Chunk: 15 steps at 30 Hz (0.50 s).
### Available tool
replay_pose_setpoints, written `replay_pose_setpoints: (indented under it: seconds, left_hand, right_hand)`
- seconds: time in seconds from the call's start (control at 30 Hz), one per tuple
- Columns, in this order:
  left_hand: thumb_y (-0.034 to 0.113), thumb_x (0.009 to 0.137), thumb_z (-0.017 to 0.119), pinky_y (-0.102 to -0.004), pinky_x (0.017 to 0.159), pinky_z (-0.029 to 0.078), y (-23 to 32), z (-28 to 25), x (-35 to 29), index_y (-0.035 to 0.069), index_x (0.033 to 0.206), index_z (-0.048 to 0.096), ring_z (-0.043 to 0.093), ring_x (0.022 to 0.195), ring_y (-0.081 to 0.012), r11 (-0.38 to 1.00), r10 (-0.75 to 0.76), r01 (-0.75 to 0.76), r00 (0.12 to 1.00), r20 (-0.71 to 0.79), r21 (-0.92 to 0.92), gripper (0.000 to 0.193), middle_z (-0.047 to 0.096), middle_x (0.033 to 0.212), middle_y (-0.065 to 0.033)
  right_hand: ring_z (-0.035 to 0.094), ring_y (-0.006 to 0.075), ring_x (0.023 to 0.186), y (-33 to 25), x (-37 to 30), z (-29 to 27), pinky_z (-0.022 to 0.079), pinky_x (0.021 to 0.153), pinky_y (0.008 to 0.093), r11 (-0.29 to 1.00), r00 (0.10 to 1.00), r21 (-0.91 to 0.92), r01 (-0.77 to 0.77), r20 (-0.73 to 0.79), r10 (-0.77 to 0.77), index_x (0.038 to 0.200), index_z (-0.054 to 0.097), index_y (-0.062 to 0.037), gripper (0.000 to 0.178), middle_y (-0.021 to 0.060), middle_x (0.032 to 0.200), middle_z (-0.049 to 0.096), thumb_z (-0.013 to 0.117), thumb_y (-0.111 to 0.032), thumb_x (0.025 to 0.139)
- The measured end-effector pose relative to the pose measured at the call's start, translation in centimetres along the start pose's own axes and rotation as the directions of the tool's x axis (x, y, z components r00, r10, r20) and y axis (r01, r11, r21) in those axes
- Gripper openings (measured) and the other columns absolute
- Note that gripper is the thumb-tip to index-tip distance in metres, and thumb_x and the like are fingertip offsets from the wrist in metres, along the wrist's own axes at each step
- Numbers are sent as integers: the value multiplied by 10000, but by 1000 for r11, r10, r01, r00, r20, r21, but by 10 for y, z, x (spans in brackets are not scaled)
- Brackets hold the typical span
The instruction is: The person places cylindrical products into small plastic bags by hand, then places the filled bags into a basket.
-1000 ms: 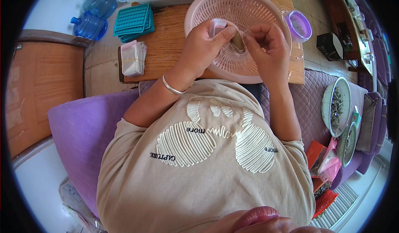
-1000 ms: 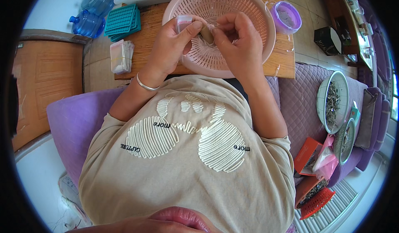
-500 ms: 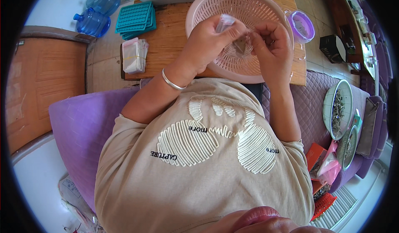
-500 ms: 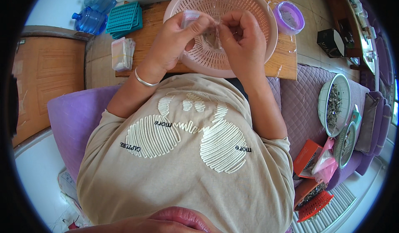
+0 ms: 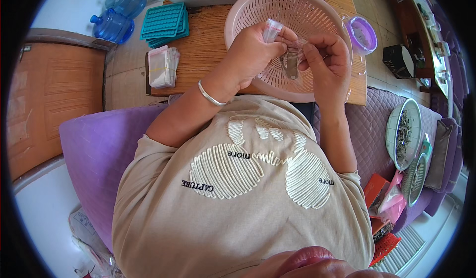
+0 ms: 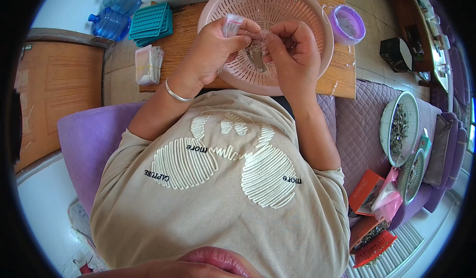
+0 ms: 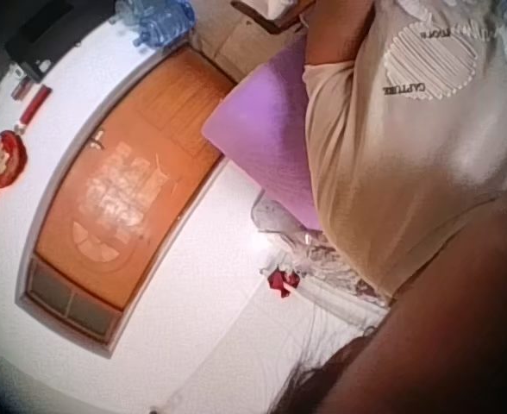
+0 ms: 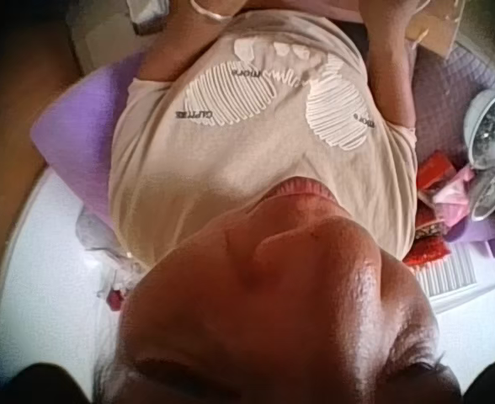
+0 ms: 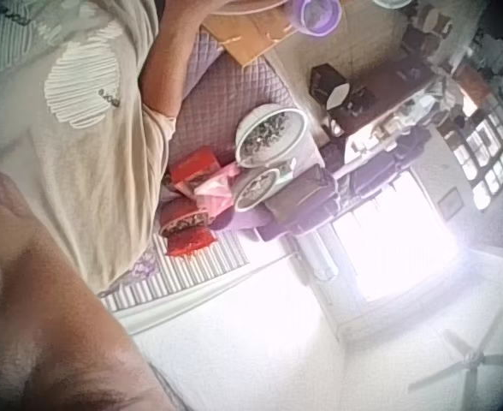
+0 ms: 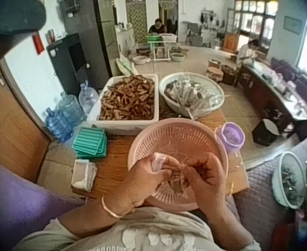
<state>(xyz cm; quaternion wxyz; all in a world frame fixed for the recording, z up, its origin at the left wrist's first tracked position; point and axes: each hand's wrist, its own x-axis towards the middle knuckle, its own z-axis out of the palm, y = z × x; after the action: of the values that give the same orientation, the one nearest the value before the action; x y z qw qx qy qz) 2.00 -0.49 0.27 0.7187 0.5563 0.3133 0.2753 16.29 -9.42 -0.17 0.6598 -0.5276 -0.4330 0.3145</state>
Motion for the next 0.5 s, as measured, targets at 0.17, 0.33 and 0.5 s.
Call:
replay_pose_setpoints:
  seconds: [0.17, 0.33, 0.5]
  left_hand:
    - [70, 830, 715, -169, 599, 463, -5, -4, -3, 47, 1268, 529, 589, 828, -62, 980, 61, -38, 991, 116, -193, 476, 665, 1047, -61]
    - [35, 798, 747, -219, 781, 517, -17, -5, -5, 65, 1440, 340, 591, 1004, -120, 966, 119, -63, 970, 211, -252, 761, 622, 1177, -127]
    - [69, 794, 765, -237, 831, 497, -26, -14, 1, 59, 1450, 332, 580, 989, -120, 943, 261, -282, 956, 134, 175, 786, 630, 1167, -134]
  right_hand:
    - [588, 84, 701, 5, 2, -7, 521, 585, 204, 987, 999, 158, -31, -19, 34, 1015, 559, -2, 106, 47, 888, 598, 584, 11, 912]
    - [596, 103, 710, 10, 6, -11, 516, 584, 212, 967, 986, 198, -162, 1, 165, 967, 608, -16, 95, 57, 882, 610, 614, 14, 878]
    - [617, 188, 769, -5, 20, -4, 511, 644, 297, 678, 908, -641, 360, 76, -411, 873, 665, -46, 131, 75, 889, 620, 682, 16, 759]
